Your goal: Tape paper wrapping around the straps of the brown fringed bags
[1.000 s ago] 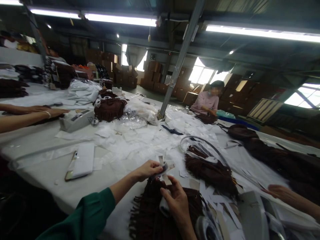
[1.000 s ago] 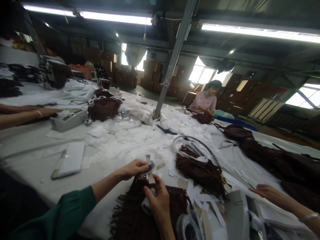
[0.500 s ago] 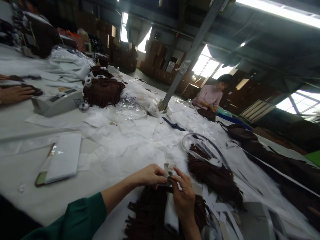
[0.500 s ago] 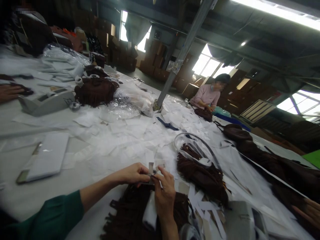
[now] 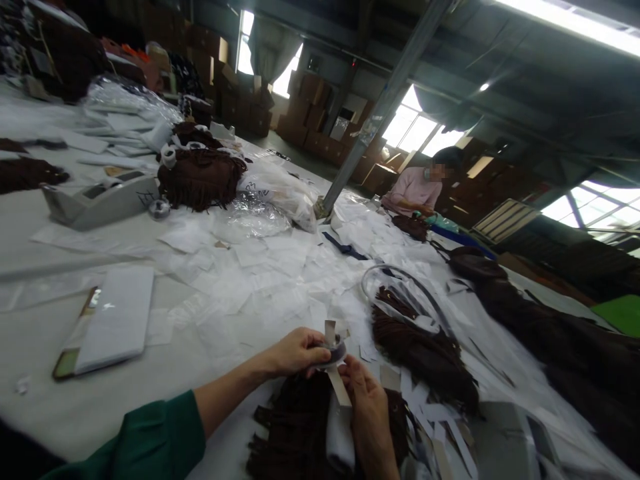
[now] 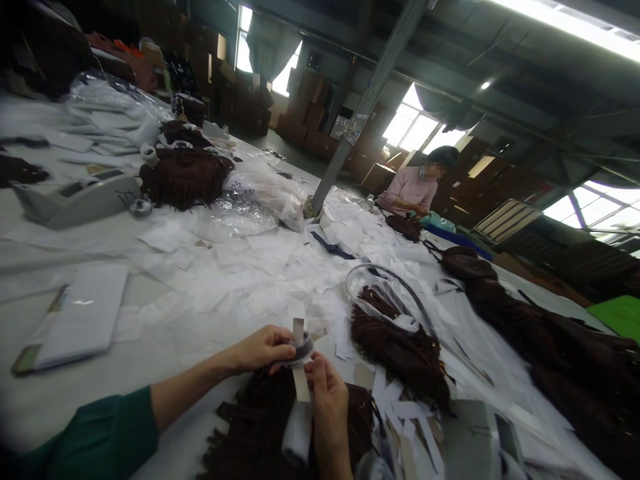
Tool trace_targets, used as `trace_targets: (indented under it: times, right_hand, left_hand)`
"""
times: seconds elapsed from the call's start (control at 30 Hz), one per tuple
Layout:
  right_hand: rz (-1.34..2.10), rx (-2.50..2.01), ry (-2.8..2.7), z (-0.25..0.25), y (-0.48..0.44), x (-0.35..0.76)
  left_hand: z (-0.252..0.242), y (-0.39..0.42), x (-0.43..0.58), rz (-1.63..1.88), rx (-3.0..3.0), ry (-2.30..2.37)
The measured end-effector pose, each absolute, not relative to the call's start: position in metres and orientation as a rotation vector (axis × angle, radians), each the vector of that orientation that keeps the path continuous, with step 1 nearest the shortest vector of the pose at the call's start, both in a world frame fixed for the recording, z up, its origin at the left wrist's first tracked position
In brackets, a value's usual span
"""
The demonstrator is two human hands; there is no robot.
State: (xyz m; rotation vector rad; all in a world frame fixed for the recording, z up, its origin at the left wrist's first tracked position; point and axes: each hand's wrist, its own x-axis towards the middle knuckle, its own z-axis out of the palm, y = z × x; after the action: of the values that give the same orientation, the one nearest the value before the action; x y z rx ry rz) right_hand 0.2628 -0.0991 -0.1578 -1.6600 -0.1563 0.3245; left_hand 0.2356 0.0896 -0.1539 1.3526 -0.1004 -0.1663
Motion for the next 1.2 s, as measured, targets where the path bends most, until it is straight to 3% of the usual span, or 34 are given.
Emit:
trace_targets:
  times: [0.47,0.7,0.87,1.2]
  right_hand:
    - [-0.184,-2.037,-0.926,-0.117,-0.072,0.268]
    - [-0.096,-2.006,-0.814,-0.106,-0.076,0.271]
    - [-0.031,-2.192,-1.261,-0.089,-0.088,0.280]
    - [-0.292,-2.319,-1.910,-0.073,-0.073,0.282]
  left_hand:
    - [-0.145,0.089,0.221,-0.150,1.588,-0.242]
    - [-0.151,0.090,0.225,-0.201,1.202,-0.171]
    - [-0.150,0.096,0.224,-0.250,1.046,-0.176]
    - [-0.153,0.098,0.222,-0.333,1.066,-0.269]
